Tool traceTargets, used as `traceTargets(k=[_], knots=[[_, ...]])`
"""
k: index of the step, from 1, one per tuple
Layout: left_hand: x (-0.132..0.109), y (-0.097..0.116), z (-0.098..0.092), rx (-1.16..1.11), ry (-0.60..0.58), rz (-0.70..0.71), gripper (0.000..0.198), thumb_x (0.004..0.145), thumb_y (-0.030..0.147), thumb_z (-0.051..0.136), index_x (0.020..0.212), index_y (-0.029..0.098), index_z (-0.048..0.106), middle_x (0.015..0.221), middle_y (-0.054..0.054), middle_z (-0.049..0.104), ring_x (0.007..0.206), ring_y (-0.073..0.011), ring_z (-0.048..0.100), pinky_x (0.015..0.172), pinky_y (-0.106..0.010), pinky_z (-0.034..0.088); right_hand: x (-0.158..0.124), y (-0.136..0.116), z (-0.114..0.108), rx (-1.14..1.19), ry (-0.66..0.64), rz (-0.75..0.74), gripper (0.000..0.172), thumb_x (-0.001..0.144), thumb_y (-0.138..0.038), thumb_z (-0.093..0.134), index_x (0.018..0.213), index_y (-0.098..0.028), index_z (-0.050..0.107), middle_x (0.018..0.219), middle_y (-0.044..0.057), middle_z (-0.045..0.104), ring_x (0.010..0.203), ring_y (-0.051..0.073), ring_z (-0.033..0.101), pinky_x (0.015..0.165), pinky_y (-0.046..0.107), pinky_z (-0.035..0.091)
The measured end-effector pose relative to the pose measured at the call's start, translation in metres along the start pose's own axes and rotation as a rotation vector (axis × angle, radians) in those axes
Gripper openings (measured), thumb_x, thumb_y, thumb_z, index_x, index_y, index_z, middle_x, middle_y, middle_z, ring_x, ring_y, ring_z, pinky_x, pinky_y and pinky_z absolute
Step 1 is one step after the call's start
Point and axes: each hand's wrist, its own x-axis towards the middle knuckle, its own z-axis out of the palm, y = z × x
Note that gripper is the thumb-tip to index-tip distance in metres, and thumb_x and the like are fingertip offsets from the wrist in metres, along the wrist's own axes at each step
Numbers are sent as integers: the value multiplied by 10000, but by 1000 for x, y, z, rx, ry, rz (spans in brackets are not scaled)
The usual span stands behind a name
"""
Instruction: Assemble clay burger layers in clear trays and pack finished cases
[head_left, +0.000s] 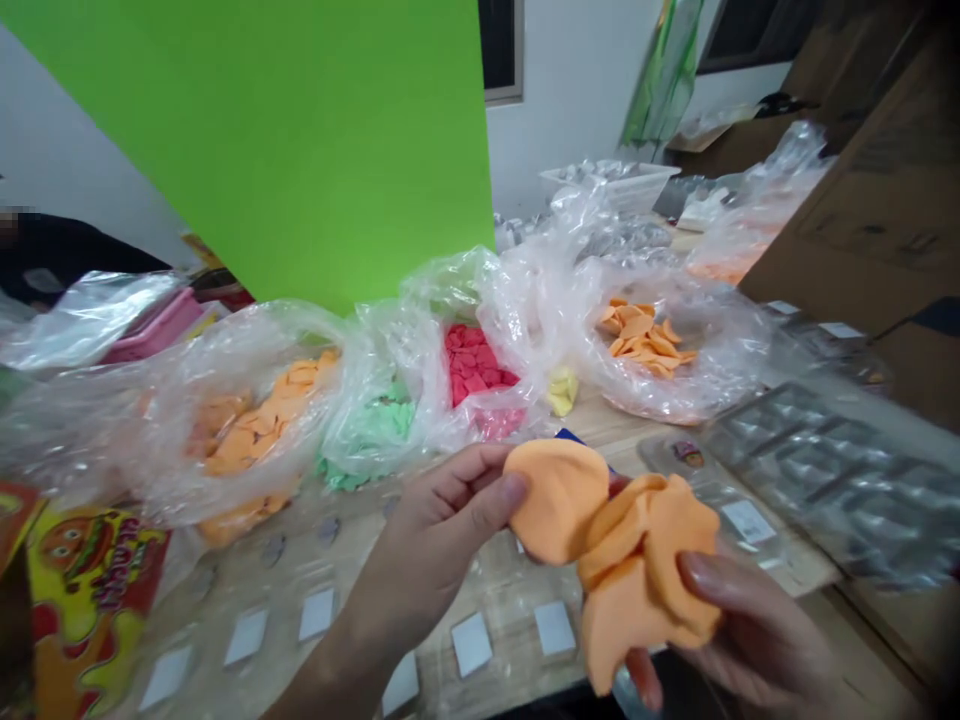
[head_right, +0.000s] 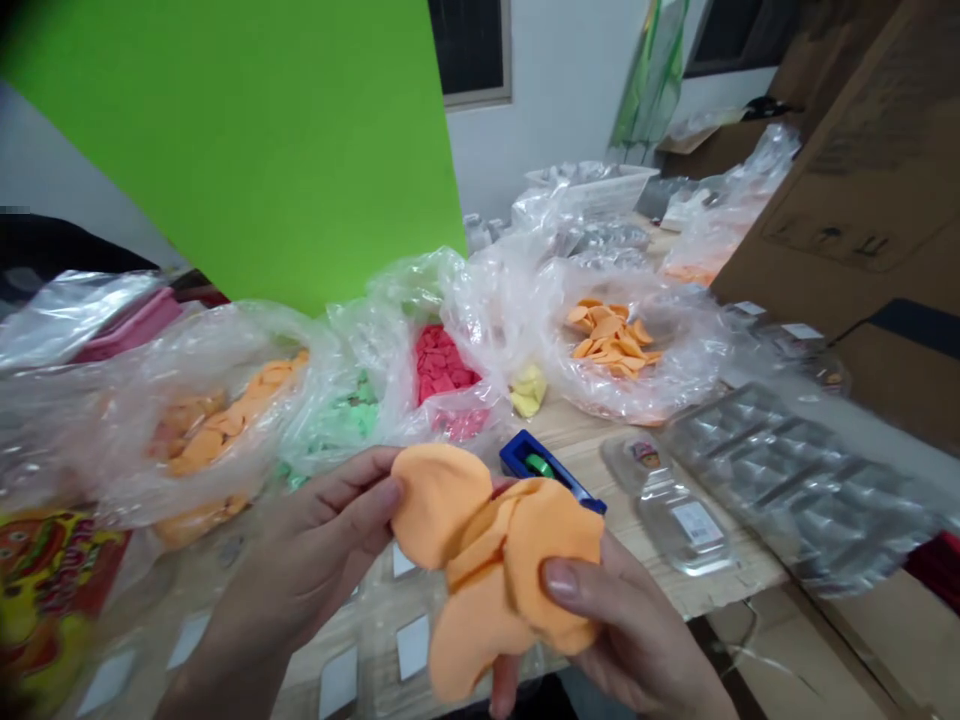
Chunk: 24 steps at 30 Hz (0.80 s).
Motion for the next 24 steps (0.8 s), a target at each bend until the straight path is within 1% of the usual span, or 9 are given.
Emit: traceTargets(k=[3,5,7,9,12,14,16,20,24], knots=[[0,-8,-15,-25,103,37,189,799,273,540,970,230,609,913,0,640,875,-132,570,770,-231,440,-3,10,-11,-17,86,-38,253,699,-301,613,941,-225,626,756,53,683,560,209,648,466,313,523],[5,-20,-29,-6,188,63,189,794,287,539,958,214,600,924,-5,635,860,-140,570,778,-261,443,-8,15,-23,-6,261,-110,253,681,-274,636,930,-226,631,777,47,685,572,200,643,465,299,535],[10,-39,-43,100,247,26,202,795,304,525,951,191,588,928,-15,629,853,-148,568,783,-275,437,-15,18,-35,15,504,-194,290,643,-239,674,929,-235,630,805,31,688,607,197,645,473,286,548],[14,-62,-50,271,220,-61,208,806,304,496,943,169,573,928,-26,626,863,-153,567,784,-272,426,-23,19,-45,25,713,-246,357,579,-217,720,923,-234,628,827,19,689,628,196,646,487,278,561],[19,-96,-46,618,60,-125,185,832,265,424,963,168,512,867,-22,634,803,-141,582,704,-251,441,-37,22,-55,33,878,-269,427,497,-213,767,900,-224,630,803,10,688,614,180,639,492,246,564],[22,-116,-36,886,3,-88,162,844,236,386,971,182,471,769,3,633,686,-127,579,620,-244,438,-43,25,-61,43,906,-262,441,501,-230,767,917,-235,620,803,2,686,609,171,633,493,237,561],[26,-134,-27,1093,15,-37,139,846,219,384,945,184,475,718,9,620,637,-136,557,640,-284,425,-47,29,-66,41,874,-239,437,533,-237,752,946,-247,608,835,4,685,620,172,630,508,252,560],[32,-157,-19,1294,69,72,171,850,173,386,933,171,536,895,-76,609,868,-222,514,815,-430,331,-48,40,-72,39,746,-223,354,615,-229,705,954,-244,604,864,8,680,643,166,626,562,265,546],[28,-161,-21,1388,64,156,244,846,145,393,1036,179,542,1054,-119,553,976,-251,451,845,-469,297,-41,49,-66,61,649,-186,312,671,-230,673,975,-217,607,818,23,683,628,167,627,575,274,532]])
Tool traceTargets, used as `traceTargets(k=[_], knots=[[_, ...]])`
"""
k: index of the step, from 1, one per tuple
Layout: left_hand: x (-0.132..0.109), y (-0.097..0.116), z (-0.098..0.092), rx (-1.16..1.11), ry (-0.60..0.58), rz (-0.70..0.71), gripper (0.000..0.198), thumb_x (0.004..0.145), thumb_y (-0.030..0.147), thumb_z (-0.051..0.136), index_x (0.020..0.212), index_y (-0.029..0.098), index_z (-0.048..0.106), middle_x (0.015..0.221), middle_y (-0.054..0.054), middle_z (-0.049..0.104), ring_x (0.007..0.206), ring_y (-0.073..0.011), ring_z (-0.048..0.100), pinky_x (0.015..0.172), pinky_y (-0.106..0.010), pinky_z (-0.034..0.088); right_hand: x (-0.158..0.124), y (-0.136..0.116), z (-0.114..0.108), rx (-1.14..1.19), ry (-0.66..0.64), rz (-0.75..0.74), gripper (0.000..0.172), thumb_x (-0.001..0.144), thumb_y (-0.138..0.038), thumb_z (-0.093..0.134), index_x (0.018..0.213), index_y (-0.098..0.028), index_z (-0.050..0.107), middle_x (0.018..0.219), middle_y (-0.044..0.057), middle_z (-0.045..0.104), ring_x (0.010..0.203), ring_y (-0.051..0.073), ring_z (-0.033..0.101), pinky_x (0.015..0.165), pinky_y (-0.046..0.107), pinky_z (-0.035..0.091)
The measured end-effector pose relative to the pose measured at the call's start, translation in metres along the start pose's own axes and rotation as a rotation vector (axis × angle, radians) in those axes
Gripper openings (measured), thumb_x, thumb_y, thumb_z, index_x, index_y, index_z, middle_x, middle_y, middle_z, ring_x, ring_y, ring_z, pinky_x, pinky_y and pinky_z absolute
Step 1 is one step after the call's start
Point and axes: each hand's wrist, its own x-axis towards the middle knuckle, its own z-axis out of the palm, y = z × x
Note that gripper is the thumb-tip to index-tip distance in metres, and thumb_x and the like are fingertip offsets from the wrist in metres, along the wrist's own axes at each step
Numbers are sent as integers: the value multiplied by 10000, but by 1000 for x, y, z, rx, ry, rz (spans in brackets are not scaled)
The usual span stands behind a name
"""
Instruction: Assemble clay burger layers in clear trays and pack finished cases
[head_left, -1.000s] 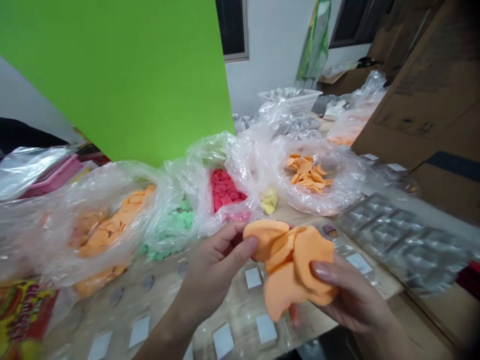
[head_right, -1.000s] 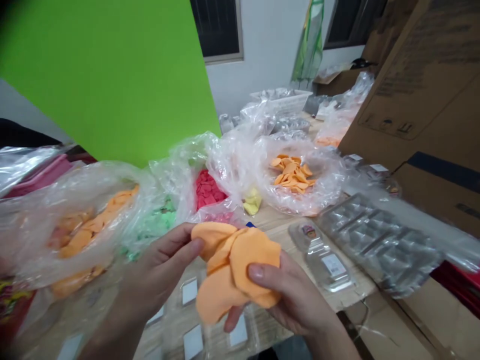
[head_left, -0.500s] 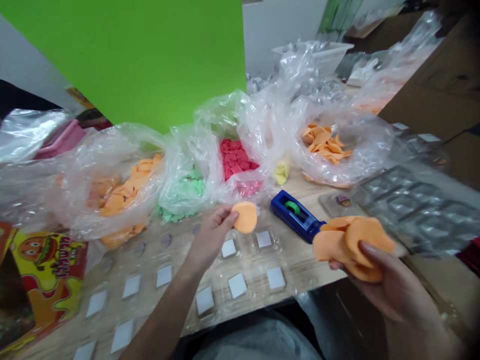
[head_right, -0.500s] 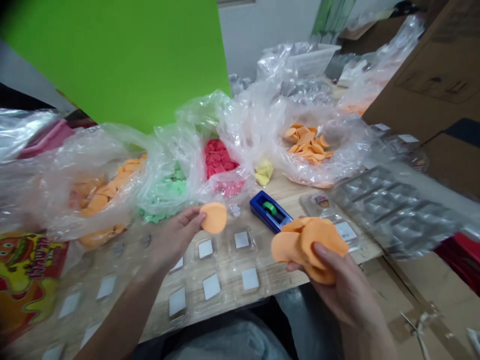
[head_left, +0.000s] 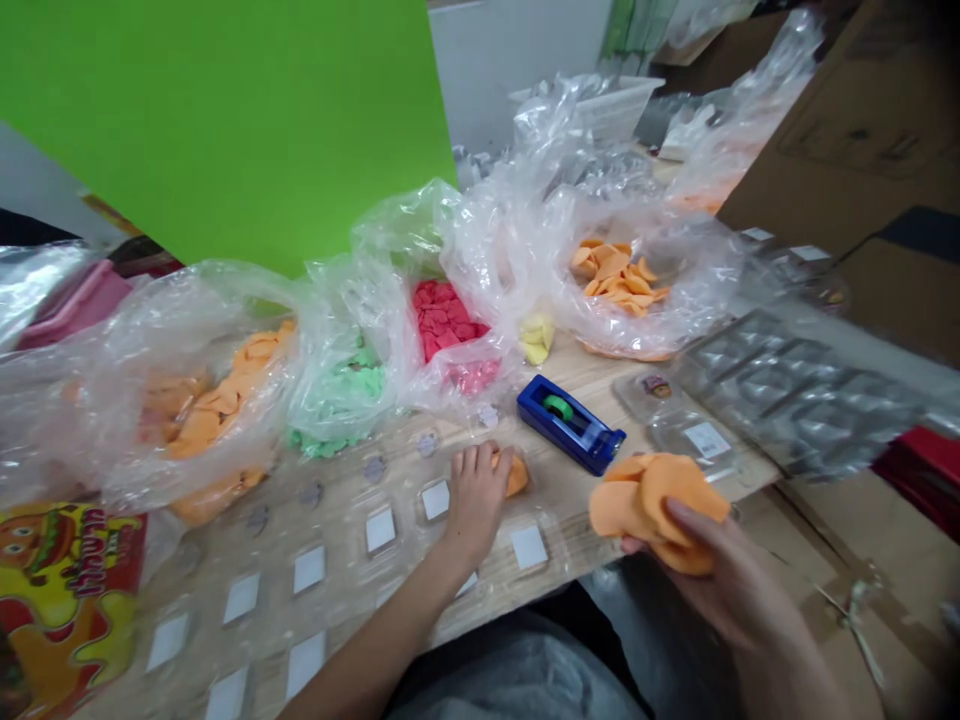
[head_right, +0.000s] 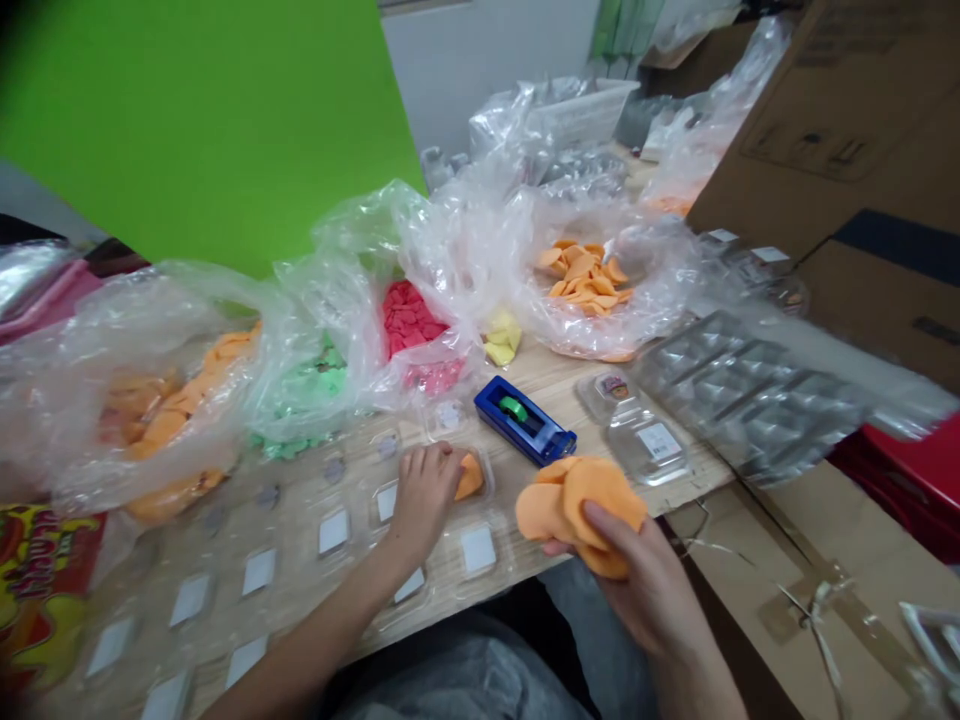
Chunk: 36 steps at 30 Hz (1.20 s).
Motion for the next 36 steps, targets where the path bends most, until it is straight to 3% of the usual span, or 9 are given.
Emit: traceTargets(k=[3,6,10,13,17,21,27,33,36], knots=[[-4,7,-15,-46,-29,51,197,846,187,420,952,197,586,991,-73,592,957,-229,478,860,-451,316,-1,5,14,60,-89,19,245,717,-222,635,962,-206,621,817,36,682,656,178,632,539,272,530],[-9,25,-44,-415,-92,15,224,866,274,385,988,215,563,1045,-49,585,988,-189,504,863,-375,374,-1,10,28,120,-190,57,205,763,-270,588,957,-213,628,890,50,676,727,199,637,556,301,540],[-17,51,-74,-849,-182,-132,251,796,318,515,1033,234,518,1110,-38,559,965,-166,540,847,-315,413,0,17,46,151,-240,6,326,812,-369,509,1110,-243,546,1043,59,636,818,207,624,641,316,532],[-21,54,-78,-964,-162,-249,180,782,303,535,931,201,532,964,-25,597,868,-150,564,788,-293,430,1,23,53,177,-173,-77,341,819,-386,496,1134,-257,525,1019,29,644,823,166,613,662,239,502],[-24,40,-75,-1064,-166,-376,155,778,303,538,857,174,511,808,5,573,746,-120,553,692,-252,439,7,26,49,202,-2,-148,263,815,-374,507,1035,-253,586,930,5,661,830,165,606,610,219,485],[-34,23,-60,-784,-114,-253,123,822,285,474,884,180,495,831,-10,577,776,-135,550,713,-278,435,12,22,33,201,56,-186,271,798,-383,523,1022,-247,592,1011,20,631,857,211,610,513,234,461],[-63,5,-9,-8,-162,413,195,858,141,368,910,157,556,1025,-96,606,937,-210,535,810,-393,424,11,23,9,167,120,-159,299,790,-388,528,1052,-253,575,1062,30,617,884,222,602,548,257,479],[-86,0,1,140,-226,588,369,836,369,429,1095,121,515,1121,-129,591,1073,-253,512,967,-481,339,10,30,7,135,137,-158,261,781,-391,542,1001,-264,601,1034,7,631,863,210,608,536,252,469],[-89,1,-4,82,-242,575,368,825,358,460,1107,130,520,1089,-112,616,1035,-268,536,963,-528,323,9,30,12,141,103,-137,271,774,-394,551,994,-247,606,985,18,648,852,207,612,553,253,470]])
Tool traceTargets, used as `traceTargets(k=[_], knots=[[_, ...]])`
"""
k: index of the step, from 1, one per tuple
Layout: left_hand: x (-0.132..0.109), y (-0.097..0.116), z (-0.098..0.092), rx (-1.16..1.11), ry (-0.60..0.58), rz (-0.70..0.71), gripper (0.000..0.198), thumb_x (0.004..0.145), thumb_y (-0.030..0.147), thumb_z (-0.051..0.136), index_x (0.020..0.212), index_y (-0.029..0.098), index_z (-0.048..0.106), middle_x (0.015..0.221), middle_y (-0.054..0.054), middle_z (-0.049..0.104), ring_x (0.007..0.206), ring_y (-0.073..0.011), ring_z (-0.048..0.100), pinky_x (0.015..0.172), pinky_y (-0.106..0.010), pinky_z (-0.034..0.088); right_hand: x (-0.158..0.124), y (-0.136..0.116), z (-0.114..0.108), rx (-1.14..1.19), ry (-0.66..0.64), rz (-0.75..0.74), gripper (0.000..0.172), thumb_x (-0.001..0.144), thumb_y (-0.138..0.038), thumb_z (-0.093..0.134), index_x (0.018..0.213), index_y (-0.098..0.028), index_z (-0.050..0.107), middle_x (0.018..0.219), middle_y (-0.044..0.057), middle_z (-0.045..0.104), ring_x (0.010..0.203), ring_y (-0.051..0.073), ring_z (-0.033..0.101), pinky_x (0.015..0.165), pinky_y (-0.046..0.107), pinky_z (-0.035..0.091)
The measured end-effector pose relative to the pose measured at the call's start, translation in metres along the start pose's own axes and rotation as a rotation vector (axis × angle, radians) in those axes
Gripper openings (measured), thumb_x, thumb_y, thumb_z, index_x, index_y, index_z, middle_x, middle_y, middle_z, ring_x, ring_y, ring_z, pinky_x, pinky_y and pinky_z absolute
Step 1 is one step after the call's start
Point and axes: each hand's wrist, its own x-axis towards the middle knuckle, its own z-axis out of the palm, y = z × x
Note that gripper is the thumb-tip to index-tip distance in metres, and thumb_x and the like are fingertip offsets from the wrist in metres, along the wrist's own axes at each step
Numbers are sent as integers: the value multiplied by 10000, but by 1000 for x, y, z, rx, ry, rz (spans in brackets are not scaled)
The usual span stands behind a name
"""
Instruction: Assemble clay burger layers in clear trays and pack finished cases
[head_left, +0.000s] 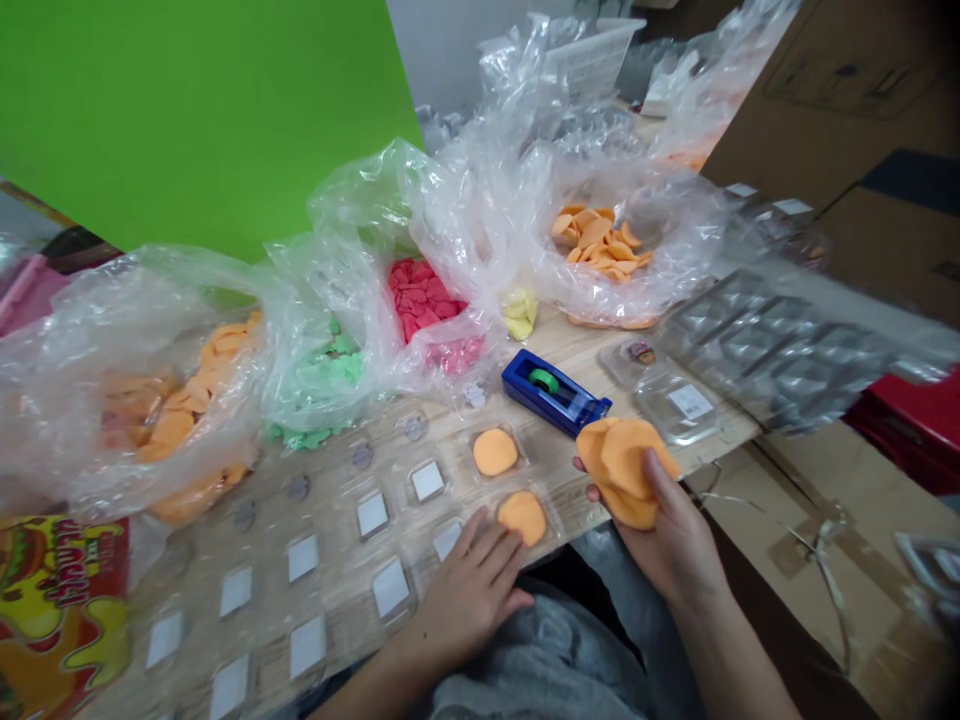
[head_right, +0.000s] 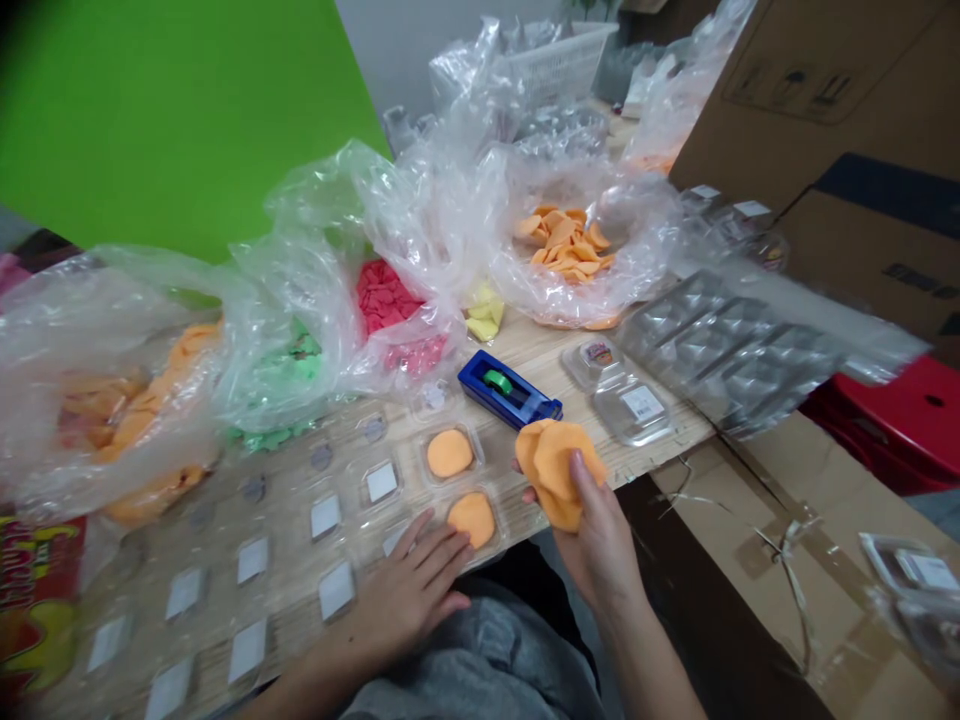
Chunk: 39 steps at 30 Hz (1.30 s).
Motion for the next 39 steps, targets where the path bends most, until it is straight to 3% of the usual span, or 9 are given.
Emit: traceTargets(k=[3,8,14,19,22,25,28,31,39], knots=[[4,2,-16,-200,65,-115,268,828,289,475,1062,183,549,1049,-78,625,1026,-241,530,961,-511,326,-5,2,7,50,-99,118,343,784,-448,516,1034,-228,595,962,40,661,847,221,615,613,298,489],[28,13,-61,-509,394,-466,262,841,203,436,1091,236,510,1012,-67,565,954,-181,522,820,-331,434,-15,18,22,71,-295,234,554,795,-615,318,1090,-222,574,1007,62,656,923,233,595,744,344,476],[50,23,-74,-619,461,-592,357,788,207,515,1134,262,449,1131,-56,463,1071,-197,445,904,-356,383,-21,35,38,-208,-380,72,420,821,-316,520,1230,-298,425,1331,2,424,1229,182,356,1019,332,265],[38,14,-72,-944,506,-710,101,770,199,537,744,200,439,952,-15,548,938,-149,529,806,-275,428,-20,36,45,-189,-333,120,415,775,-303,587,1174,-267,479,1152,30,581,990,168,556,851,277,420],[20,-15,-77,-1143,626,-839,168,771,253,546,884,212,428,759,29,574,723,-113,567,662,-230,445,-15,37,43,-86,-225,219,362,788,-328,563,1139,-251,513,899,5,671,599,106,579,609,222,465],[0,-53,-77,-1002,731,-851,340,796,270,509,1106,207,385,761,21,568,752,-119,566,692,-242,437,-9,37,36,-62,-158,228,362,781,-308,572,1136,-263,518,837,-17,682,562,115,567,589,229,467],[-12,-76,-68,-600,472,-827,281,842,264,411,1107,172,413,741,1,575,700,-130,564,662,-264,439,-4,34,30,-89,-112,222,302,767,-292,587,1067,-267,563,840,-22,684,609,135,583,609,234,477],[-13,-78,-52,-261,309,-794,206,817,208,437,1010,193,509,794,-24,600,764,-179,547,742,-356,412,-3,32,29,-116,-106,224,247,773,-279,581,1019,-253,589,861,-15,686,641,134,590,632,218,479],[-15,-75,-22,-17,309,-742,292,819,121,421,1074,176,553,1033,-122,546,956,-254,467,866,-463,304,-4,39,36,-32,-145,308,355,796,-450,500,1069,-239,581,982,27,672,742,178,630,615,262,476]])
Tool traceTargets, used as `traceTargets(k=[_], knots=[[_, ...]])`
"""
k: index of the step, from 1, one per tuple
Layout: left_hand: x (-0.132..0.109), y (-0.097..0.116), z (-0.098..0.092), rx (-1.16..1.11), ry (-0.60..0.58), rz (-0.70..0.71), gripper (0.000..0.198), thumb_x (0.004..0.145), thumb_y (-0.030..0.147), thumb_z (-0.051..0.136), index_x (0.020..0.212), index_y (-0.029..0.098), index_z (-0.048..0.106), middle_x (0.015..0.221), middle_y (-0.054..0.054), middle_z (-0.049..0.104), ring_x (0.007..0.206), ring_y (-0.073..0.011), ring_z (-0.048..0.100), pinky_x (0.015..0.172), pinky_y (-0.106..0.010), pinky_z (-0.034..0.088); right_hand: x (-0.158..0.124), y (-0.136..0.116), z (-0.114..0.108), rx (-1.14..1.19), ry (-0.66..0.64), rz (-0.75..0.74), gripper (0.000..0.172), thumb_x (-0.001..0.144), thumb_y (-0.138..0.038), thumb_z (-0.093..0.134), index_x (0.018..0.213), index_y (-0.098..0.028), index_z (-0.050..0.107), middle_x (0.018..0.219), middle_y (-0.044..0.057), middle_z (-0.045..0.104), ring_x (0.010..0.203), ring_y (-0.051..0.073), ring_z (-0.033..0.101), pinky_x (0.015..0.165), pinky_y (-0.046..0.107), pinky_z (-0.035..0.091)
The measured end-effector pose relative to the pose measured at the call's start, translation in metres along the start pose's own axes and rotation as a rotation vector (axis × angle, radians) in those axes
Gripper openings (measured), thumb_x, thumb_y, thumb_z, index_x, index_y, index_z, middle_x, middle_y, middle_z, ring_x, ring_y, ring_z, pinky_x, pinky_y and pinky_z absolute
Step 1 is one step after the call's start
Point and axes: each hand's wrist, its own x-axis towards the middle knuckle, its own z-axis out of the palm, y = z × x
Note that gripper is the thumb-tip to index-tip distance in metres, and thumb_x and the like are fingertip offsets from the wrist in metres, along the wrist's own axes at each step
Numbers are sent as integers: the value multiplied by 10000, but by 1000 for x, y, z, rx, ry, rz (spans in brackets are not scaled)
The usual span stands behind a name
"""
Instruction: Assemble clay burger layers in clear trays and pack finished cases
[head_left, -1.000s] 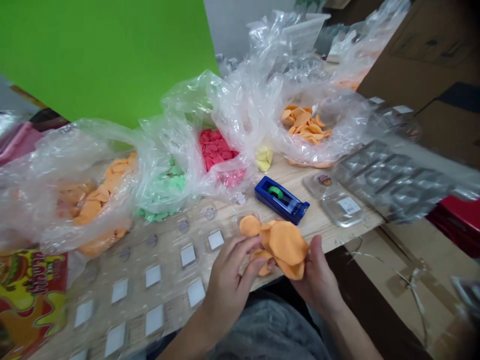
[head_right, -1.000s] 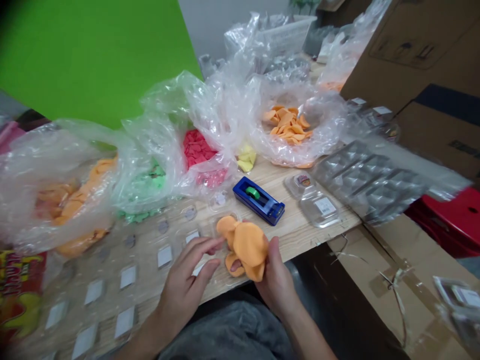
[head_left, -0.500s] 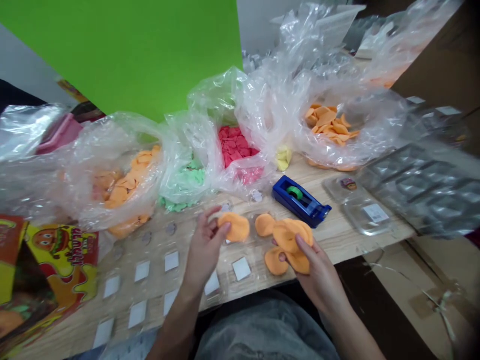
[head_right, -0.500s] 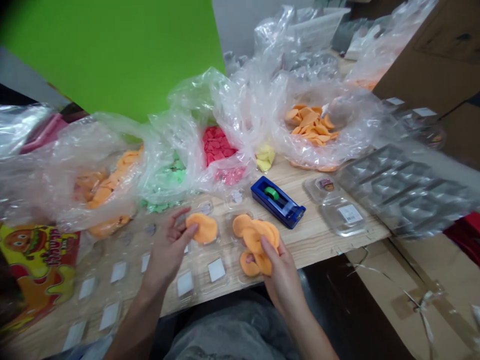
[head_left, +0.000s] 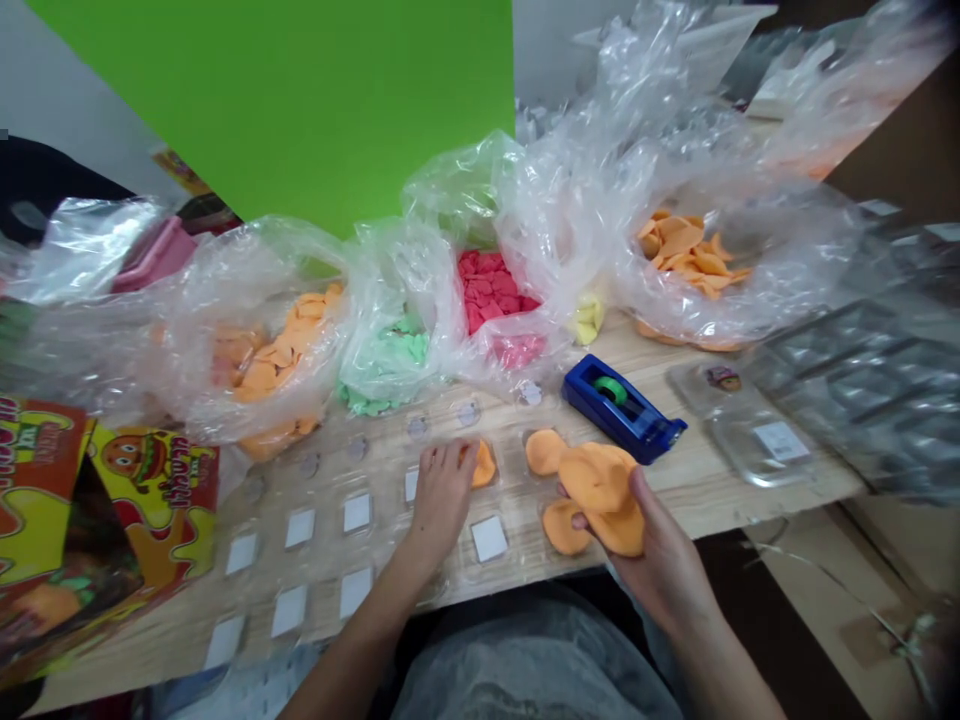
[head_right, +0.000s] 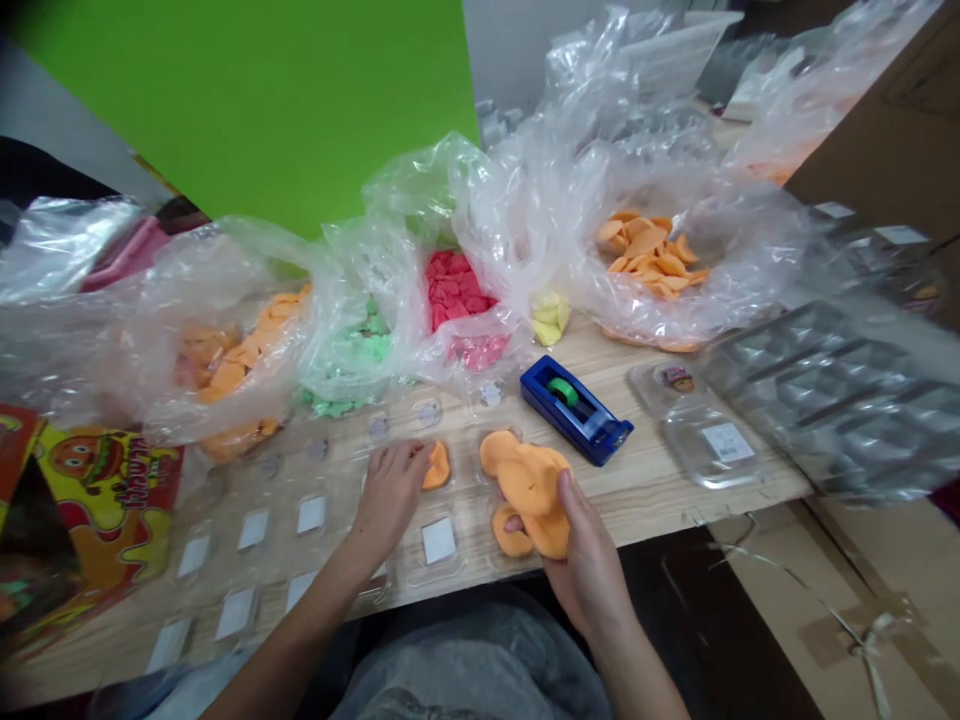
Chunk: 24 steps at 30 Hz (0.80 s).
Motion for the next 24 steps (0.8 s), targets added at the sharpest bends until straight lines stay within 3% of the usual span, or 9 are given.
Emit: traceTargets(k=[4,7,10,13,17,20,22,24], knots=[[-1,15,-16,-102,29,19,266,858,174,383,1061,191,554,1037,-96,546,1004,-219,468,893,-419,318,0,3,8,53,-136,89,464,829,-519,379,1066,-182,592,985,80,668,679,176,628,618,284,488],[-3,44,-37,-422,24,31,271,844,256,444,1104,215,509,1092,-66,514,1043,-167,463,888,-314,367,-3,7,17,-22,-179,93,339,837,-378,466,1086,-176,575,963,71,673,719,171,632,646,271,500],[-6,65,-49,-647,15,17,191,792,261,534,977,218,555,1038,-35,544,1019,-154,485,879,-273,375,-5,14,24,-71,-199,78,274,832,-300,502,1067,-183,581,991,58,660,777,167,625,624,251,514],[-10,63,-49,-952,10,-206,61,791,255,530,810,197,535,898,-6,587,881,-123,538,780,-232,412,-4,20,26,-70,-187,90,305,836,-341,487,1063,-163,584,1025,83,644,832,201,618,577,272,531],[-19,36,-47,-1249,105,-445,120,773,290,551,835,211,485,769,40,580,740,-86,533,694,-198,413,3,22,21,-81,-69,123,318,814,-360,517,1055,-160,577,1006,84,654,795,214,641,581,296,543],[-31,21,-45,-1164,-15,-447,158,783,274,534,920,223,476,797,28,606,756,-106,550,684,-217,416,7,20,13,-106,4,131,345,811,-380,516,1072,-158,557,991,86,664,828,228,644,625,302,545],[-40,17,-39,-929,-147,-366,134,807,259,495,931,213,509,857,1,617,813,-134,554,717,-252,417,9,16,8,-124,32,117,356,814,-387,508,1071,-146,554,978,91,671,845,224,642,652,284,542],[-49,17,-30,-600,-182,-215,130,831,235,453,908,201,551,898,-20,620,845,-158,541,782,-307,395,10,12,4,-139,50,100,356,817,-386,502,1065,-136,558,938,89,685,810,205,650,659,266,540]])
